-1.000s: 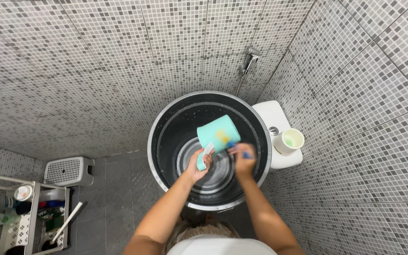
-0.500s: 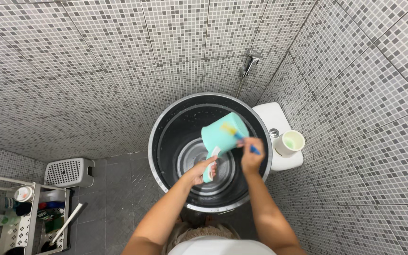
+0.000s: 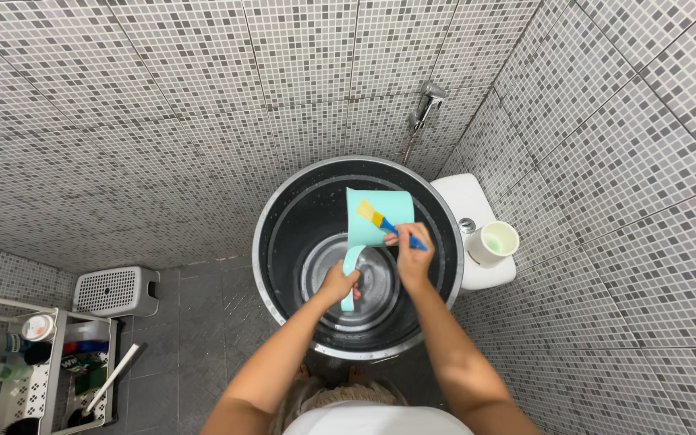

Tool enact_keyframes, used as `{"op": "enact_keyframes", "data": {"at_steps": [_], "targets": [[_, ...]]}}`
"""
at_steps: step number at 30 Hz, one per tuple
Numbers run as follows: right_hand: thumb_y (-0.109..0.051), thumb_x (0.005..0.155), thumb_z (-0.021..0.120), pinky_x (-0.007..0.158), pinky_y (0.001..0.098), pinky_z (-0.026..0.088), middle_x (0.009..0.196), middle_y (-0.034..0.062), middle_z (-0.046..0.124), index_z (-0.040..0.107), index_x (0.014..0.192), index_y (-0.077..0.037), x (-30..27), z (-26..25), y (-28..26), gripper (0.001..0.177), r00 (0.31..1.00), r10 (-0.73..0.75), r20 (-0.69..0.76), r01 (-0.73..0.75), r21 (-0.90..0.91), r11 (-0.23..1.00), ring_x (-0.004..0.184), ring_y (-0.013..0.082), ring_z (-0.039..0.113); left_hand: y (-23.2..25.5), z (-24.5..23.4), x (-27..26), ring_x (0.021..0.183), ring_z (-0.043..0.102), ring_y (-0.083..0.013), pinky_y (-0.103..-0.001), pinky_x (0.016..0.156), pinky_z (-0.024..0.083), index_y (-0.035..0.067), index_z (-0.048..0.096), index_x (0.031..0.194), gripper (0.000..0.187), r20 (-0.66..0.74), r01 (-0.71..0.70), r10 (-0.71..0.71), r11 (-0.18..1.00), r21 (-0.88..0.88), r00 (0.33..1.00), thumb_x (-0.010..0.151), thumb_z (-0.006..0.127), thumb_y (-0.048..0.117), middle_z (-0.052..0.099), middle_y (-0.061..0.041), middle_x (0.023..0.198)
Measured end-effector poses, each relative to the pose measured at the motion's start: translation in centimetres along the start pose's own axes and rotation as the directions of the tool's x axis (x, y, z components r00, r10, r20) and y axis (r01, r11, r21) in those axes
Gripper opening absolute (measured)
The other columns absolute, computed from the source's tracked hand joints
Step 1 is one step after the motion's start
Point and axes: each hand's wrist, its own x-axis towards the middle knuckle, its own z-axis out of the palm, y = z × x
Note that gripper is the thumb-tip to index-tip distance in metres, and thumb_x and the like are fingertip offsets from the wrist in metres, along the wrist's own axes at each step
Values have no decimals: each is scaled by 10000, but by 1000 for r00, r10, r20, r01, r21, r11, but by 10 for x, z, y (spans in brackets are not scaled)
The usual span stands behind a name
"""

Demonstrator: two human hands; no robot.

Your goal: The person scrubs the inside of a large metal container with a brush, then rinses it using a handheld shower head. They also scrub and rinse a light blue plastic scoop before placing it on a nearby stool.

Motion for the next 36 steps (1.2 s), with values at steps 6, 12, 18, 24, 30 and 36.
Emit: {"op": "enact_keyframes", "data": {"at_steps": [6,12,18,24,30,36], "targets": [[-180,1082,546,627,310,574,920,162,652,551,1017,23,17,-39,21,213,876,294,-382,-131,399,907,664,238,701,-13,-25,-5,521,566,-137,-306,501,516,-11,547,979,253,229,67,-11,969,-239,973,979,683,202,536,-27,647],[-177,1090,573,571,305,545,849,156,640,549,991,42,5,-40,37,241,905,304,-298,-177,386,905,647,233,686,-10,-37,-2,484,472,-103,-288,473,442,57,635,899,147,300,292,-179,872,-392,937,905,683,195,467,17,592],[-173,1056,577,541,307,541,837,170,656,576,993,52,8,-45,24,234,911,385,-152,-295,412,862,609,231,672,-10,-43,-8,472,449,-111,-299,469,424,96,530,806,220,304,261,-147,889,-375,941,910,707,174,480,9,597],[-181,1051,575,550,303,543,828,157,663,571,989,19,9,-52,13,209,888,303,-346,-159,389,907,612,227,683,-13,-38,-13,449,440,-115,-301,448,413,88,490,751,278,372,278,-170,924,-261,913,904,707,170,468,1,565],[-187,1054,560,499,318,516,787,162,657,571,948,31,18,-53,10,242,895,380,-232,-323,251,913,565,232,666,3,-51,-19,435,415,-110,-305,431,377,90,531,792,209,298,275,-171,894,-354,939,888,708,143,467,0,568],[-148,1113,590,567,310,542,820,165,634,541,983,29,9,-58,16,225,960,273,-63,-215,456,863,617,226,653,-5,-47,-17,438,427,-117,-312,441,411,63,470,800,286,310,261,-170,923,-282,935,921,712,156,459,-7,575]]}}
